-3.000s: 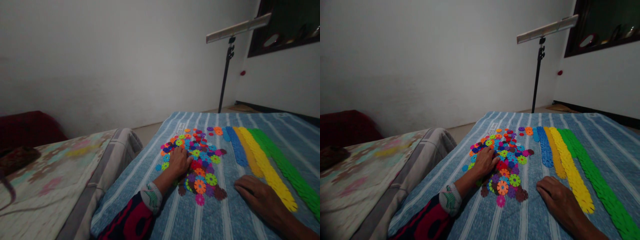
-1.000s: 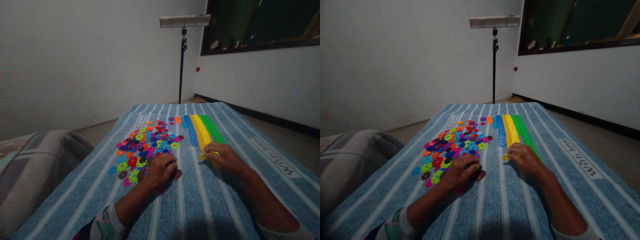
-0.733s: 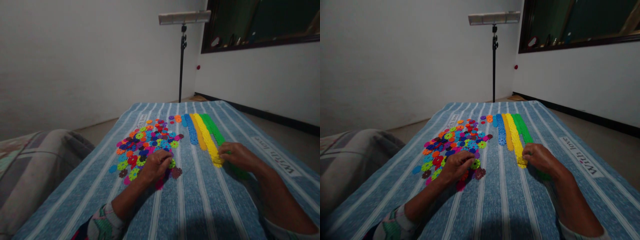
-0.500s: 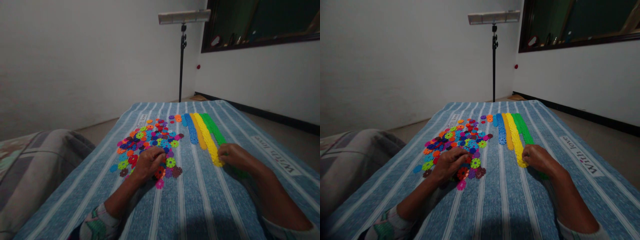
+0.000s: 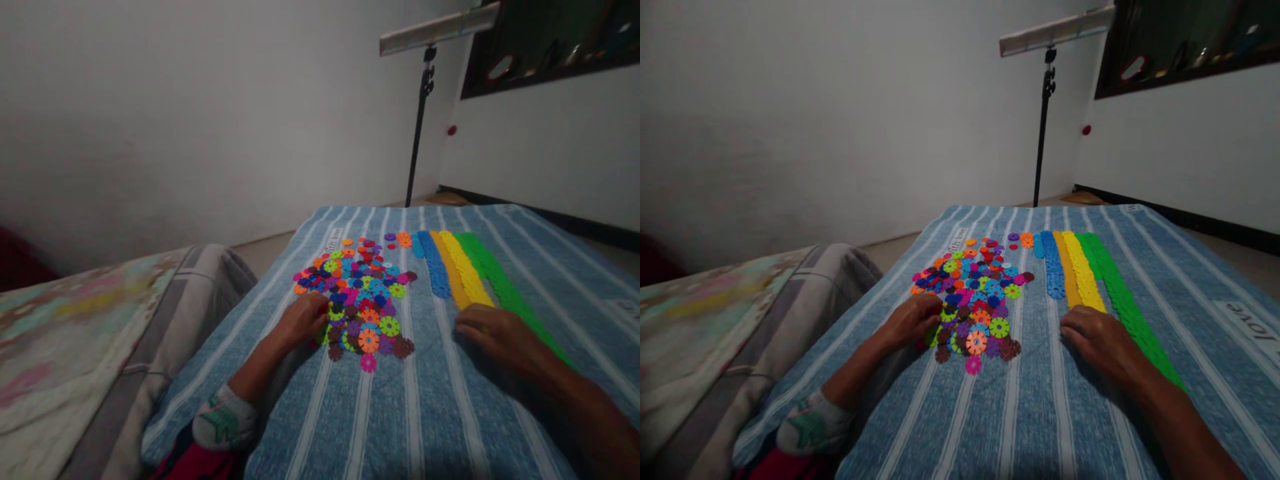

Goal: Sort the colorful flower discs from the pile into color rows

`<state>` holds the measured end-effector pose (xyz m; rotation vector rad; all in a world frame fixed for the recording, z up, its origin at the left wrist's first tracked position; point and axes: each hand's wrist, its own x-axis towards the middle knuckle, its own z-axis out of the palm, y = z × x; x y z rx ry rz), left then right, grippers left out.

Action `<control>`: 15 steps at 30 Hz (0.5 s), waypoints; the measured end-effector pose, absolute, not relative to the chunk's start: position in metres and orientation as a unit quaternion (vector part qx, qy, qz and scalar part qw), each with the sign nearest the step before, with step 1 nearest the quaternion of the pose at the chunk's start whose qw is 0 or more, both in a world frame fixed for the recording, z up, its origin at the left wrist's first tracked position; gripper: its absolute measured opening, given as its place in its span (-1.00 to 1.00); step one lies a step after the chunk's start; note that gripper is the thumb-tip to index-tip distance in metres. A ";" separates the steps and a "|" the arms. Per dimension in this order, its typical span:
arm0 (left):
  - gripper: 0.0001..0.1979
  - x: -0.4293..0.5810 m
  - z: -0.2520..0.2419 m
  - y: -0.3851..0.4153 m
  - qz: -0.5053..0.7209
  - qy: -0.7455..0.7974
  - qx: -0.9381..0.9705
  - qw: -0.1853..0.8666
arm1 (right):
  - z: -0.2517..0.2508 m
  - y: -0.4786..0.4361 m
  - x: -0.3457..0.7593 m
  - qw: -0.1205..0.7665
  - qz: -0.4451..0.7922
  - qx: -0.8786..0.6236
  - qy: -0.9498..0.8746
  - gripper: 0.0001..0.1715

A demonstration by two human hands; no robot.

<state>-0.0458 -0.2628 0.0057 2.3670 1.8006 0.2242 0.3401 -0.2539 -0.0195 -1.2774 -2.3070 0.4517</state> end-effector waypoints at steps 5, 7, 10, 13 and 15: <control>-0.83 -0.047 -0.003 -0.264 0.065 0.613 0.785 0.066 | -0.038 -0.259 0.318 0.206 0.163 -0.435 -0.861 -0.63; -0.82 -0.051 -0.006 -0.262 0.056 0.645 0.760 0.048 | -0.043 -0.259 0.317 0.204 0.164 -0.432 -0.863 -0.62; -0.81 -0.056 -0.009 -0.260 0.067 0.659 0.748 0.031 | -0.048 -0.258 0.318 0.209 0.168 -0.432 -0.861 -0.61; -0.85 -0.057 -0.012 -0.259 0.093 0.618 0.779 0.044 | -0.050 -0.257 0.318 0.218 0.172 -0.433 -0.857 -0.61; -0.88 -0.056 -0.015 -0.259 0.087 0.598 0.794 0.059 | -0.051 -0.257 0.318 0.222 0.170 -0.433 -0.857 -0.62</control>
